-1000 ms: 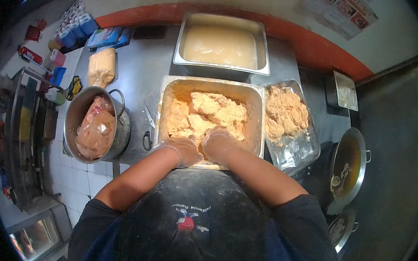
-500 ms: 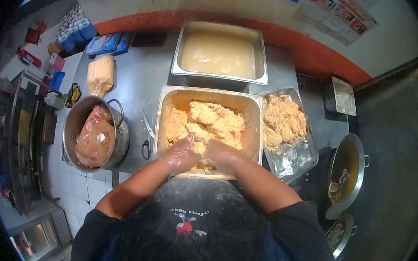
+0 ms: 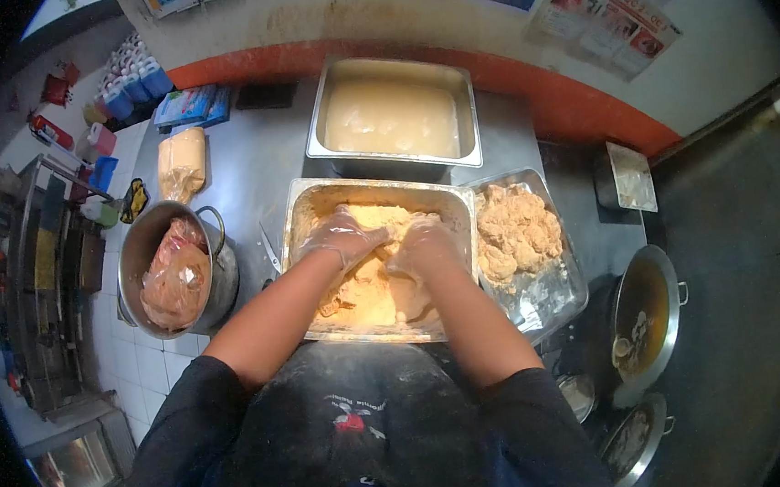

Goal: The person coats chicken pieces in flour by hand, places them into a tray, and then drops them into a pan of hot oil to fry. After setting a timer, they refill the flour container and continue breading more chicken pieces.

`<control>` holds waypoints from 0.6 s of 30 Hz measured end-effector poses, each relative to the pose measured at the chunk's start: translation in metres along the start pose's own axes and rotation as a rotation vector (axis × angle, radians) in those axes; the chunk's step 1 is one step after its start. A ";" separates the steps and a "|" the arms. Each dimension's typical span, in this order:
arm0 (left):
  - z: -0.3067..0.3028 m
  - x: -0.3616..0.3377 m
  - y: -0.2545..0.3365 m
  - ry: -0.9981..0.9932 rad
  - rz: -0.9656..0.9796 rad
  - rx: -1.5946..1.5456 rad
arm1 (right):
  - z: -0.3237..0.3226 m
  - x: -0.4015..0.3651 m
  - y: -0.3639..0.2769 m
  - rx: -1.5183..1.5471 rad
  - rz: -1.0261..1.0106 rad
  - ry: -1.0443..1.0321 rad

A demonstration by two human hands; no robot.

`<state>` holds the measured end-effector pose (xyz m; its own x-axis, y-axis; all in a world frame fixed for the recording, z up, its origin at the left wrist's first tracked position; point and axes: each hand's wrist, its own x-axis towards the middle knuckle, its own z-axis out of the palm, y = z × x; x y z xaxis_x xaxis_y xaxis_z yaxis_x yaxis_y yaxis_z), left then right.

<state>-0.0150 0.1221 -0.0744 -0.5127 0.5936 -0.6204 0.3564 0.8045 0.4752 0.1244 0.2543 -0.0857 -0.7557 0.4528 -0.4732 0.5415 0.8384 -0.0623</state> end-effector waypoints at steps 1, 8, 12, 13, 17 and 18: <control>0.007 0.004 -0.003 0.044 0.000 -0.027 | -0.002 0.000 -0.005 0.026 0.023 0.016; -0.021 -0.017 -0.010 -0.155 -0.064 -0.052 | -0.027 -0.018 0.005 0.471 -0.065 -0.371; 0.012 -0.049 -0.036 0.126 -0.056 0.017 | -0.020 -0.054 0.003 0.468 -0.005 -0.207; 0.023 -0.054 -0.044 0.186 0.017 0.104 | 0.006 -0.052 0.012 0.410 -0.069 -0.105; 0.024 -0.067 -0.033 -0.032 0.036 0.318 | 0.022 -0.053 0.008 0.043 -0.149 -0.353; 0.022 -0.065 -0.026 -0.015 0.036 0.334 | 0.026 -0.057 0.004 0.197 -0.061 -0.350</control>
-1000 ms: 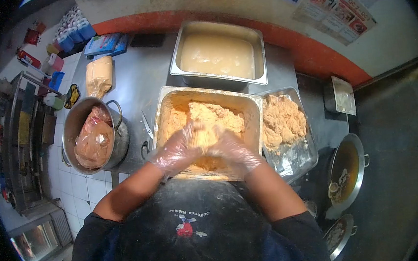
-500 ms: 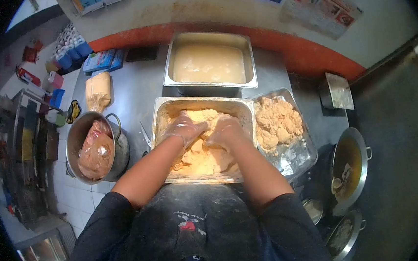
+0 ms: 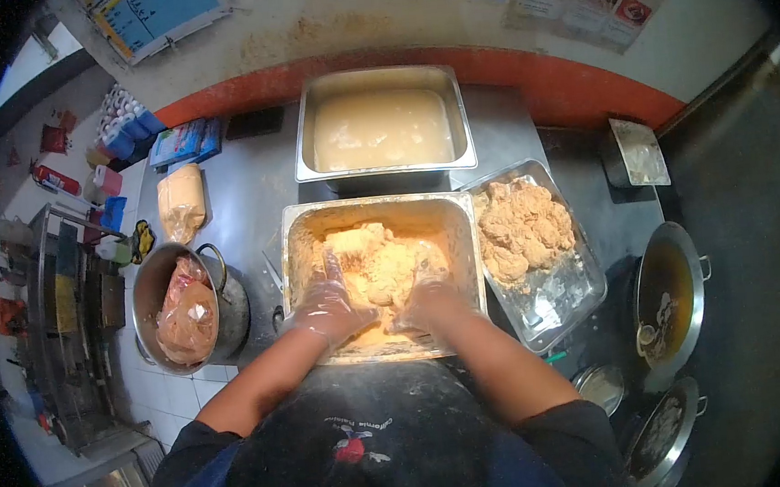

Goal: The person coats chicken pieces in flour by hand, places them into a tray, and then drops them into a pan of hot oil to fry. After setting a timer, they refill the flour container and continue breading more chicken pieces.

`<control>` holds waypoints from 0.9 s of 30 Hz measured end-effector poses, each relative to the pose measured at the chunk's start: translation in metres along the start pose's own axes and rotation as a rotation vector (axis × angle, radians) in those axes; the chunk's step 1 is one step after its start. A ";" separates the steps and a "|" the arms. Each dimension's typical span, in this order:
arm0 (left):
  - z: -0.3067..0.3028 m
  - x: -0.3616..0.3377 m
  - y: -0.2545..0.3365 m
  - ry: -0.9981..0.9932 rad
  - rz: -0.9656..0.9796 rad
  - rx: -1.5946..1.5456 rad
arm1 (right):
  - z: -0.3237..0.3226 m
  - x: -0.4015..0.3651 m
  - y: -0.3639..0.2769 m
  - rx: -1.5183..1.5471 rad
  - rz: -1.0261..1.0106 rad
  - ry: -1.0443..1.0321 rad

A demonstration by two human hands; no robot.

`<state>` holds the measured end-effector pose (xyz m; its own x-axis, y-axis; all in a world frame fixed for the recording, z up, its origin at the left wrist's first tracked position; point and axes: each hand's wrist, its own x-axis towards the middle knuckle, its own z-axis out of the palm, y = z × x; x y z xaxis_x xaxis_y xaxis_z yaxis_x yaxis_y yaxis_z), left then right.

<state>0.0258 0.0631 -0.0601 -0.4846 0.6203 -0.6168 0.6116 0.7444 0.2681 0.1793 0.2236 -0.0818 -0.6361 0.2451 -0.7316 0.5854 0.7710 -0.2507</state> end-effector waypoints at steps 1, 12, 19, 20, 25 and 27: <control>-0.005 0.001 0.005 0.001 -0.001 0.000 | 0.003 -0.001 -0.004 0.164 0.058 0.016; 0.015 0.033 -0.018 0.036 0.029 -0.554 | 0.006 0.027 -0.027 0.733 -0.202 0.082; 0.001 0.011 -0.028 -0.122 0.082 -0.877 | -0.005 -0.003 -0.008 1.002 -0.242 0.289; 0.003 0.008 -0.030 -0.096 -0.010 -0.915 | 0.007 0.005 0.005 0.864 -0.155 0.318; -0.006 -0.026 -0.006 -0.238 0.039 -0.125 | 0.028 -0.012 0.009 -0.302 -0.144 0.146; 0.010 -0.011 -0.004 -0.341 0.037 -0.034 | 0.021 -0.018 0.001 -0.120 -0.112 -0.090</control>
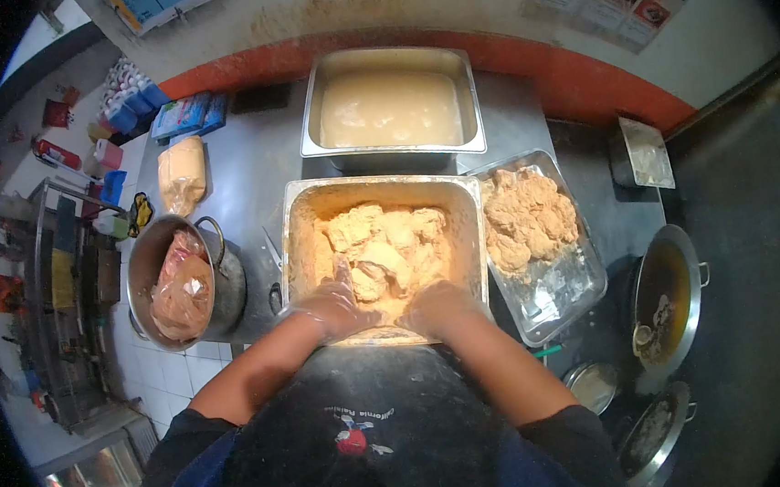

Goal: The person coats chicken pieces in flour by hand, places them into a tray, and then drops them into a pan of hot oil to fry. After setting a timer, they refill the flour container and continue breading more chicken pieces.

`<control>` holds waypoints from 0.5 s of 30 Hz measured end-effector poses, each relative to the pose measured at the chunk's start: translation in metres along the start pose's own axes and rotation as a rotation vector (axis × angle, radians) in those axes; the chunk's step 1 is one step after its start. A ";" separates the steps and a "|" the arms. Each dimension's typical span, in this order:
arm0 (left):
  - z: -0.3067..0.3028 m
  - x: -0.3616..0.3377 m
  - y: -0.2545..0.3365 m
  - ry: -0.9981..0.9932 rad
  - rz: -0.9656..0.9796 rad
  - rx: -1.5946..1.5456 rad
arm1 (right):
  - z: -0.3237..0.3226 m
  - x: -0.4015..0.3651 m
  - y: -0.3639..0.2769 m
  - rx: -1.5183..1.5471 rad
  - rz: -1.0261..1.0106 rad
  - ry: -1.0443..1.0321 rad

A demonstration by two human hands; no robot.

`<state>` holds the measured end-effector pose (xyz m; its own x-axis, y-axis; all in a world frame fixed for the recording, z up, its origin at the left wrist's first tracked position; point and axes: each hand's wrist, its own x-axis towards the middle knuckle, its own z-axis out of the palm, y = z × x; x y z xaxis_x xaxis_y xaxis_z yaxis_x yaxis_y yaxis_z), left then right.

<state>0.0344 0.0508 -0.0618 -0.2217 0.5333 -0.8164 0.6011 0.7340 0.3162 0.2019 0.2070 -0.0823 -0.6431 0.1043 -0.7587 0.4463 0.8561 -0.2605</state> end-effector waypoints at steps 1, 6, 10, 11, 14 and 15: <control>0.000 0.001 0.002 -0.009 -0.001 0.074 | -0.012 -0.003 -0.005 0.002 -0.046 -0.036; 0.025 0.038 -0.016 0.057 0.142 0.123 | -0.002 0.010 -0.006 0.076 -0.263 -0.071; 0.004 0.012 0.004 0.015 0.193 -0.117 | -0.022 -0.001 -0.036 0.281 -0.056 -0.088; 0.004 0.010 0.004 0.033 0.214 -0.150 | -0.032 -0.010 -0.044 0.438 0.115 -0.054; 0.000 -0.001 0.005 0.104 0.099 -0.451 | 0.015 0.020 -0.008 0.727 0.037 0.041; 0.007 0.006 0.000 0.101 0.099 -0.450 | 0.018 0.018 -0.007 0.824 0.009 0.074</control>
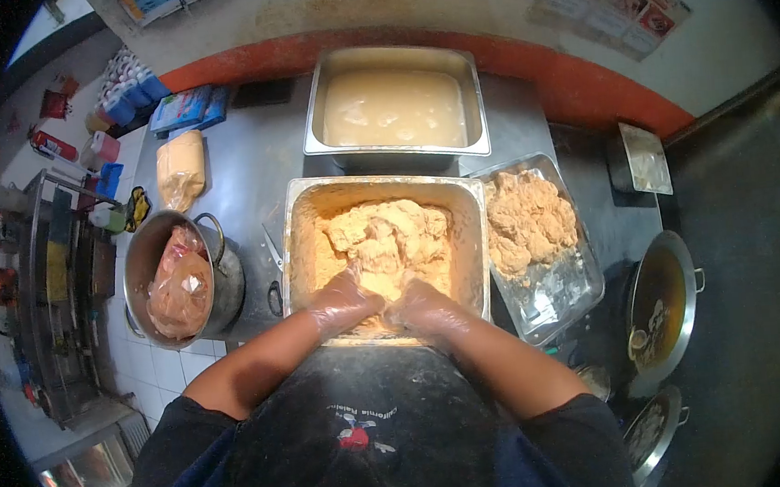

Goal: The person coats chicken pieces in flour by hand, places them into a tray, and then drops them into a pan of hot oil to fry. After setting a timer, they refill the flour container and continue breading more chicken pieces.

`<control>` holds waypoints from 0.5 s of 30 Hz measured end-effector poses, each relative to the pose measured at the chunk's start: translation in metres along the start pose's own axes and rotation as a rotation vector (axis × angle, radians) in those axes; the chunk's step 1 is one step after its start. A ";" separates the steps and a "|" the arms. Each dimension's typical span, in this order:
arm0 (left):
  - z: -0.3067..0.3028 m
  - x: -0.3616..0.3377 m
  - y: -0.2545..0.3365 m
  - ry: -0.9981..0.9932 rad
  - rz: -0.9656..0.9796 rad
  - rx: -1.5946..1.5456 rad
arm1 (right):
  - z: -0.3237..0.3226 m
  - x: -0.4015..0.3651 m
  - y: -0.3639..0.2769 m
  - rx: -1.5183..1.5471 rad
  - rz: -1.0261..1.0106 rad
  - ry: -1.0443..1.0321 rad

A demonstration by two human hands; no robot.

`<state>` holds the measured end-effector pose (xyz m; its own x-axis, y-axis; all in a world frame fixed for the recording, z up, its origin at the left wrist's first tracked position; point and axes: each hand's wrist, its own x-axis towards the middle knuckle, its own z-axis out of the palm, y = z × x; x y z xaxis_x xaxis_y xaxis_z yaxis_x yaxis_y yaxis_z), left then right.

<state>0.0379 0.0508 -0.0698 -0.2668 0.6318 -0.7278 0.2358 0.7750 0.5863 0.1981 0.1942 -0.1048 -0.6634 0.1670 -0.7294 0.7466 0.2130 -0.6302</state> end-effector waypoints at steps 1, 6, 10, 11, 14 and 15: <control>0.004 0.008 -0.012 0.008 0.105 -0.260 | -0.003 -0.005 -0.003 0.107 -0.028 0.017; -0.028 -0.016 -0.019 0.057 0.376 -0.399 | -0.036 -0.037 -0.040 0.657 -0.201 0.124; -0.037 -0.017 -0.022 0.023 0.403 -0.523 | -0.066 -0.062 -0.051 0.806 -0.292 0.235; -0.038 -0.016 -0.018 0.092 0.383 -0.405 | -0.072 -0.062 -0.049 0.802 -0.296 0.257; -0.047 -0.023 0.004 0.220 0.237 0.019 | -0.078 -0.029 -0.031 0.671 -0.251 0.372; -0.050 -0.024 0.013 0.278 0.101 0.323 | -0.082 -0.017 -0.030 0.547 -0.196 0.459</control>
<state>0.0008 0.0470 -0.0272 -0.4583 0.7183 -0.5235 0.5417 0.6927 0.4762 0.1828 0.2640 -0.0516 -0.6515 0.5864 -0.4813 0.4514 -0.2102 -0.8672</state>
